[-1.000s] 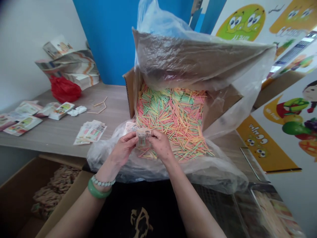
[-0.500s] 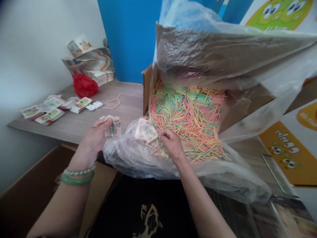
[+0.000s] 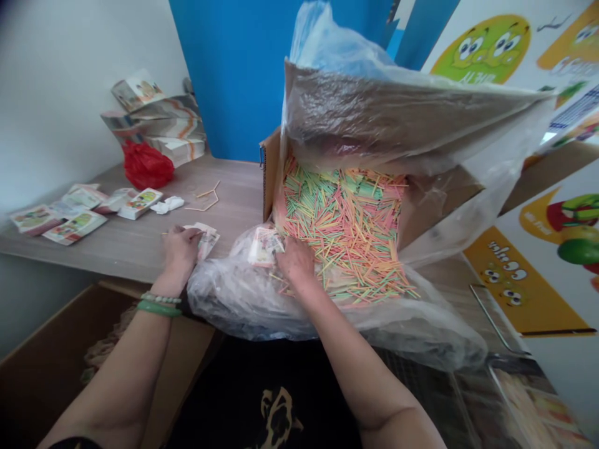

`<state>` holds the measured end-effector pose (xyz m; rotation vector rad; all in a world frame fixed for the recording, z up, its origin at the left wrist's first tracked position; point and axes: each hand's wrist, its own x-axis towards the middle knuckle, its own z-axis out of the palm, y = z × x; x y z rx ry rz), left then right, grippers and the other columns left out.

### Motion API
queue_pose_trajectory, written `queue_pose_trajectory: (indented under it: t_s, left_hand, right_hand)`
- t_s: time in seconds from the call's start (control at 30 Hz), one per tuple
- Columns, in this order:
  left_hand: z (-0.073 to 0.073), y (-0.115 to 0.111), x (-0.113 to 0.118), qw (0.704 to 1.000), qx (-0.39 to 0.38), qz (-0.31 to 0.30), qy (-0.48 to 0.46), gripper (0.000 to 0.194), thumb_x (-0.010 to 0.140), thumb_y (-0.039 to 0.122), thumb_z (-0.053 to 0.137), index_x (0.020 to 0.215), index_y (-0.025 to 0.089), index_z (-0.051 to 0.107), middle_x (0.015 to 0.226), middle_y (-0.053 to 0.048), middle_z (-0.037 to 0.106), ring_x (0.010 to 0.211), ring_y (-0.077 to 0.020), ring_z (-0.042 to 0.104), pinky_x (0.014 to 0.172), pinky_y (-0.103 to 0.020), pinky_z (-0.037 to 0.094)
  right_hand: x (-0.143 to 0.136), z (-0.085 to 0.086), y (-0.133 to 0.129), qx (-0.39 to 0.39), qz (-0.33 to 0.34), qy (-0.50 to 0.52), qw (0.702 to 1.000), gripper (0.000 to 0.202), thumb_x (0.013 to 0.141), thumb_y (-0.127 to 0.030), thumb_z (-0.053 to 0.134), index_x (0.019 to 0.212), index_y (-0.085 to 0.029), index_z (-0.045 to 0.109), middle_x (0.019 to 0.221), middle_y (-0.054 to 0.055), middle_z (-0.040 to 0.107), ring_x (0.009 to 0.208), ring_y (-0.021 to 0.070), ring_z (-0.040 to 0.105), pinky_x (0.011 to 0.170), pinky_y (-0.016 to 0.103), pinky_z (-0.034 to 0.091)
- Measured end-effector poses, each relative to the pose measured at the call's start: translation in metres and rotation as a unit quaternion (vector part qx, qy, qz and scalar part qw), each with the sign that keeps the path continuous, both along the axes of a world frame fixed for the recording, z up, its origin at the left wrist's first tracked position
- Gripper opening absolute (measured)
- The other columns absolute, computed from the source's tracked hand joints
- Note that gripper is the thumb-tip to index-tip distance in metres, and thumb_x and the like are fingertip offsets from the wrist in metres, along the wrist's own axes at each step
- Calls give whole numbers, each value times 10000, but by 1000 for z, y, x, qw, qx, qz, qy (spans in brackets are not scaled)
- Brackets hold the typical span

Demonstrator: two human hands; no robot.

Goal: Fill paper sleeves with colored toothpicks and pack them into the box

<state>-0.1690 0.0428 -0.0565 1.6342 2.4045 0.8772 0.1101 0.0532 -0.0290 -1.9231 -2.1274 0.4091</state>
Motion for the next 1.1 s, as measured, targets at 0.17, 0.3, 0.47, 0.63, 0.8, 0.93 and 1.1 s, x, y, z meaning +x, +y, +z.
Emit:
queue_pose_trajectory:
  t_s: [0.17, 0.3, 0.47, 0.63, 0.8, 0.93, 1.1]
  left_hand:
    - [1, -2, -2, 997, 29, 43, 53, 303, 881, 279, 581, 1141, 190, 710, 1159, -162, 613, 1061, -312, 569, 901, -435, 443]
    - [29, -19, 21, 991, 115, 55, -26, 270, 869, 292, 590, 1058, 174, 743, 1127, -130, 648, 944, -260, 617, 898, -421, 482]
    - [53, -42, 95, 935, 88, -107, -327, 245, 746, 312, 691, 934, 171, 759, 826, -41, 699, 698, -161, 609, 660, -293, 500]
    - [43, -39, 151, 848, 7, -145, -510, 344, 625, 290, 753, 927, 130, 714, 719, 13, 625, 525, -99, 563, 470, -224, 427]
    - [41, -33, 165, 842, 7, -153, -518, 355, 622, 267, 765, 949, 146, 699, 802, 6, 624, 534, -102, 590, 474, -226, 449]
    - [40, -31, 163, 859, 12, -125, -497, 406, 646, 260, 765, 1030, 158, 684, 942, -34, 649, 566, -98, 584, 485, -222, 438]
    - [37, -22, 147, 939, 66, -34, -336, 669, 704, 287, 769, 1329, 192, 549, 1160, -95, 606, 819, -192, 638, 696, -306, 514]
  right_hand:
    - [14, -12, 12, -17, -69, 165, 984, 74, 704, -225, 604, 766, -233, 564, 740, -5, 622, 724, 202, 585, 661, 296, 398]
    - [31, -16, 18, -26, -62, 410, 910, 210, 580, -208, 628, 742, -231, 497, 684, -45, 573, 657, 162, 560, 624, 267, 425]
    - [43, -10, 16, -42, -19, 558, 829, 261, 563, -326, 691, 688, -221, 488, 635, -58, 534, 576, 121, 487, 577, 248, 397]
    - [50, -17, 22, -6, -63, 514, 855, 223, 601, -375, 630, 626, -229, 464, 579, -61, 447, 566, 125, 433, 556, 249, 347]
    - [57, -18, 29, 49, -72, 443, 892, 169, 635, -283, 600, 630, -232, 439, 599, -63, 425, 601, 129, 428, 581, 240, 349]
    - [40, -9, 28, -5, -62, 494, 867, 220, 613, -240, 646, 637, -228, 427, 608, -70, 443, 590, 122, 451, 572, 235, 381]
    - [8, -1, 28, -36, 16, 454, 890, 44, 700, -230, 595, 717, -207, 562, 715, -26, 581, 715, 156, 558, 679, 265, 439]
